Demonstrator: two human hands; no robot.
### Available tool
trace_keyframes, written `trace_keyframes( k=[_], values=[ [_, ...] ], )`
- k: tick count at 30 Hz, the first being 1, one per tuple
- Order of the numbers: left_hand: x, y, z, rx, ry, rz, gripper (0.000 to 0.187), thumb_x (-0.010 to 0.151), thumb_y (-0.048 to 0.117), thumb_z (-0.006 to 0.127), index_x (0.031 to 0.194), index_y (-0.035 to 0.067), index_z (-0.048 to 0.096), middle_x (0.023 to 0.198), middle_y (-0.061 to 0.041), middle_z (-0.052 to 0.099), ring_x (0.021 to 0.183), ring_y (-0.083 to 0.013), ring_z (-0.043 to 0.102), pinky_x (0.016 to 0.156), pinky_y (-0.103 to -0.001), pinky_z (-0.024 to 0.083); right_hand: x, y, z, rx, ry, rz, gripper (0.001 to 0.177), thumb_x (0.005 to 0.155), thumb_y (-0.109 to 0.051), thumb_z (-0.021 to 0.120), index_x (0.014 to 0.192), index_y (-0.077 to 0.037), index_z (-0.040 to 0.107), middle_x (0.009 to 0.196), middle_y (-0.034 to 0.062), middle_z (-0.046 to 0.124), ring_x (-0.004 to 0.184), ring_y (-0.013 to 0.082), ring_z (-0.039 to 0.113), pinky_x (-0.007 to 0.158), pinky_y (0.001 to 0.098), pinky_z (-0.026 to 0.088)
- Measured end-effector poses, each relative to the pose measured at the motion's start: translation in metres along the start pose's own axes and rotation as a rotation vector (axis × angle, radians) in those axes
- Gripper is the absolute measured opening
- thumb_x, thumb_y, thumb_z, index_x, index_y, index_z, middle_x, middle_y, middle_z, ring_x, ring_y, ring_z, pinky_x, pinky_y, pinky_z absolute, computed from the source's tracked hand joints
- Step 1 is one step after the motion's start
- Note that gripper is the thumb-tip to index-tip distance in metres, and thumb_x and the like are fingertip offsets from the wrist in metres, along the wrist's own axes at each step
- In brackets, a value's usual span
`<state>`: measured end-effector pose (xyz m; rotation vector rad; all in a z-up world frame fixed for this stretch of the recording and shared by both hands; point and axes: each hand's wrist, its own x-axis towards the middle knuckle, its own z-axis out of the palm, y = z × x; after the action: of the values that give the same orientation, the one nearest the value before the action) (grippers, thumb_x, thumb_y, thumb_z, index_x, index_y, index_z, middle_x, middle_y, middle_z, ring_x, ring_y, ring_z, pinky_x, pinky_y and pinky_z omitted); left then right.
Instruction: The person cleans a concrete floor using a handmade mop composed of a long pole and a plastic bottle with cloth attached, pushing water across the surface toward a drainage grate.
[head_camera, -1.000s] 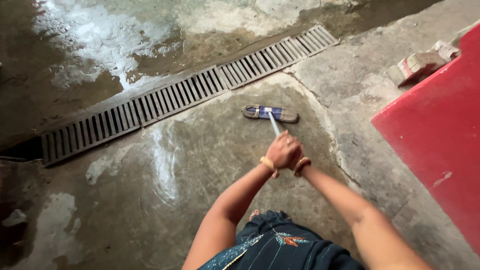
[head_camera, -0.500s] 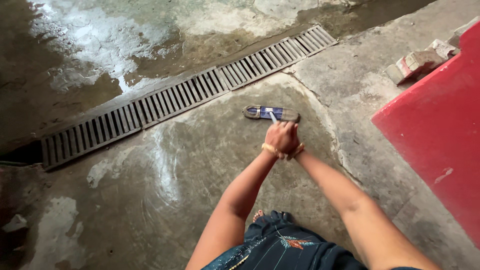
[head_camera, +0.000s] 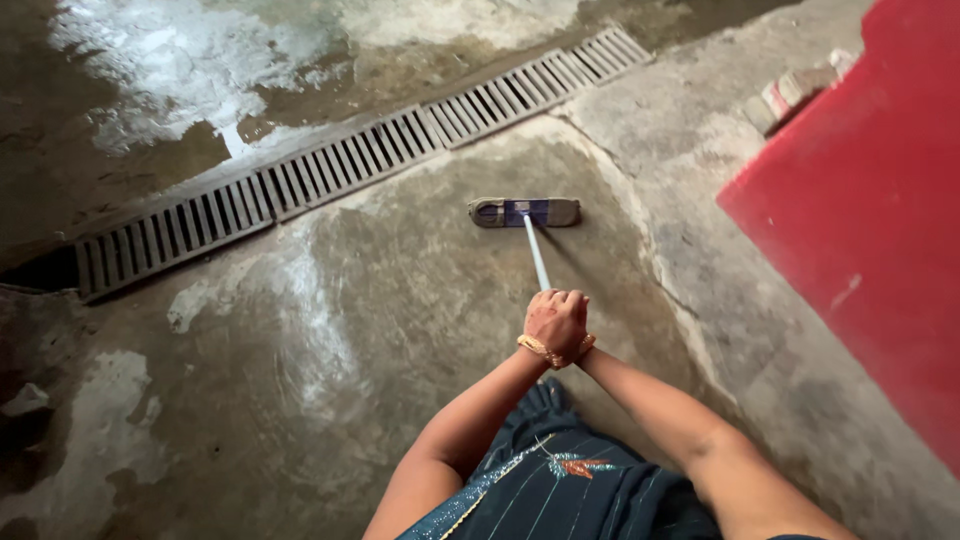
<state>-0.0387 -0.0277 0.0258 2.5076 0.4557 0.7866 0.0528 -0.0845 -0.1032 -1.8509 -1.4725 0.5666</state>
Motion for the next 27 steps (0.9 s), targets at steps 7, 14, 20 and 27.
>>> trace_keyframes(
  k=[7,14,20,27],
  values=[
    [-0.086,0.105,-0.041,0.331,-0.237,-0.064,0.024,0.079,0.038,0.071,0.089,0.016,0.069,0.095,-0.009,0.069,0.104,-0.0362,0.058,0.084,-0.058,0.041,-0.135,-0.035,0.038,0.073,-0.044,-0.059,0.055,0.101,-0.033,0.051,0.148,-0.008,0.04,0.135,0.02,0.053,0.124,0.0294,0.052,0.105,0.0388,0.045],
    [-0.144,0.149,-0.086,0.145,-0.276,0.061,0.033,0.076,0.045,0.072,0.09,0.014,0.072,0.093,-0.012,0.069,0.103,-0.0415,0.057,0.086,-0.061,0.038,-0.217,-0.063,0.05,0.14,-0.069,-0.097,0.055,0.101,-0.033,0.051,0.149,-0.008,0.04,0.137,0.0197,0.052,0.125,0.0292,0.05,0.106,0.0387,0.044],
    [-0.161,0.137,-0.006,1.371,-0.755,-0.125,0.029,0.081,0.034,0.074,0.1,0.014,0.065,0.092,-0.008,0.065,0.097,-0.0317,0.058,0.086,-0.052,0.044,-0.231,-0.059,0.046,0.18,-0.086,-0.068,0.055,0.101,-0.033,0.05,0.149,-0.009,0.041,0.138,0.0194,0.051,0.126,0.029,0.049,0.107,0.0385,0.043],
    [-0.158,0.079,0.066,1.1,-0.27,0.072,0.032,0.074,0.024,0.077,0.101,0.012,0.064,0.089,-0.007,0.064,0.092,-0.0274,0.06,0.084,-0.047,0.046,-0.178,-0.032,0.044,0.128,-0.066,-0.034,0.055,0.101,-0.033,0.05,0.149,-0.009,0.041,0.14,0.0191,0.05,0.128,0.0288,0.047,0.108,0.0384,0.041]
  ],
)
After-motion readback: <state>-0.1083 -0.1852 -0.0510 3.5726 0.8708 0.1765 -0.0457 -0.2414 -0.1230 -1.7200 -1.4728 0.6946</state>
